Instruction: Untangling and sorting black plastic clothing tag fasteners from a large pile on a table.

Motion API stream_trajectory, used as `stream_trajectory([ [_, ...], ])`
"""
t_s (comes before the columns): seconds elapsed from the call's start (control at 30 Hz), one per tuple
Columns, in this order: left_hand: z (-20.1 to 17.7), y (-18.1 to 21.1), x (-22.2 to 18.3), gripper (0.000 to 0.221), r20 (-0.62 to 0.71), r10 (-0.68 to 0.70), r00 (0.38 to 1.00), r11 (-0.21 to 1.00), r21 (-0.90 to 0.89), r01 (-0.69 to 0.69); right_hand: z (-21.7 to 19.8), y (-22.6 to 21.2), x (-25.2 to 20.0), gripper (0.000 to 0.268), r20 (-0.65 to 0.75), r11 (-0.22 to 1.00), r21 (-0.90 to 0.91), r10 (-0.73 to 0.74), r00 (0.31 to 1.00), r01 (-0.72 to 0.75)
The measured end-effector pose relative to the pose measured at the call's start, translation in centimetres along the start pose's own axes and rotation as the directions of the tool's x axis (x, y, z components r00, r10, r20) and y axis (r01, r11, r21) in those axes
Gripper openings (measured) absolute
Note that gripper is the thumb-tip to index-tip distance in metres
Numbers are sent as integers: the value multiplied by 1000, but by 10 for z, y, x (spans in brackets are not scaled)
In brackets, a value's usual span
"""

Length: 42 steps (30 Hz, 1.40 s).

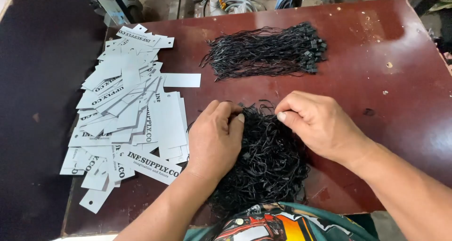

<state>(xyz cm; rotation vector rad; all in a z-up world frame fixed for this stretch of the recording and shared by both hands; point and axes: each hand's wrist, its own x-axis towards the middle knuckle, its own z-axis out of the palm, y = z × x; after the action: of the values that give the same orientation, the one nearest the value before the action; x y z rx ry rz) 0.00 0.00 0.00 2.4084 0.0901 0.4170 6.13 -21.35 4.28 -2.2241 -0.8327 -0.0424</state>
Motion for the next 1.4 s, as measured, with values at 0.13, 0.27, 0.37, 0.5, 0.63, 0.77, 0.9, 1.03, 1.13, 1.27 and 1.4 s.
stream_trajectory([
  [0.13, -6, 8, 2, 18, 79, -66, 995, 997, -25, 68, -23, -12, -6, 10, -62, 998, -49, -37, 997, 34],
  [0.27, -5, 8, 2, 17, 63, -45, 997, 999, -22, 46, -45, -24, -11, 9, -96, 911, 83, 411, 907, -404],
  [0.37, -5, 7, 1, 17, 56, -50, 997, 998, -23, 52, -58, -23, -16, 6, -213, 927, 183, 364, 907, -329],
  [0.5, -12, 12, 6, 19, 114, -157, 981, 979, -110, 170, -75, -37, -16, 22, -268, 957, 124, 288, 919, -264],
  [0.63, -33, 33, 11, 55, -102, 99, 990, 994, -27, -103, -65, -62, -5, 12, -110, 987, -133, 78, 991, -92],
  [0.77, -45, 70, 17, 62, 228, 51, 972, 823, -561, 88, -42, -80, 22, 2, 53, 876, -39, 482, 875, -480],
  [0.9, -47, 70, 15, 10, 523, -244, 817, 632, -553, 542, -36, -72, 30, 19, 76, 840, 146, 517, 853, -522],
  [1.03, -67, 73, 19, 19, 463, -355, 812, 869, -157, 469, -40, -46, 17, 14, 49, 846, 231, 482, 875, -480],
  [1.13, -62, 61, 17, 19, 266, -193, 945, 970, -91, 224, -43, -28, 5, 10, 30, 757, 524, 441, 897, -390],
  [1.27, -61, 52, 16, 19, 218, -145, 965, 983, -78, 165, -56, -23, 1, 11, -94, 708, 602, 521, 848, -368],
  [1.4, -66, 43, 5, 20, 153, -79, 985, 997, -14, 82, -52, -31, 10, 25, -51, 755, 131, 653, 756, -643],
])
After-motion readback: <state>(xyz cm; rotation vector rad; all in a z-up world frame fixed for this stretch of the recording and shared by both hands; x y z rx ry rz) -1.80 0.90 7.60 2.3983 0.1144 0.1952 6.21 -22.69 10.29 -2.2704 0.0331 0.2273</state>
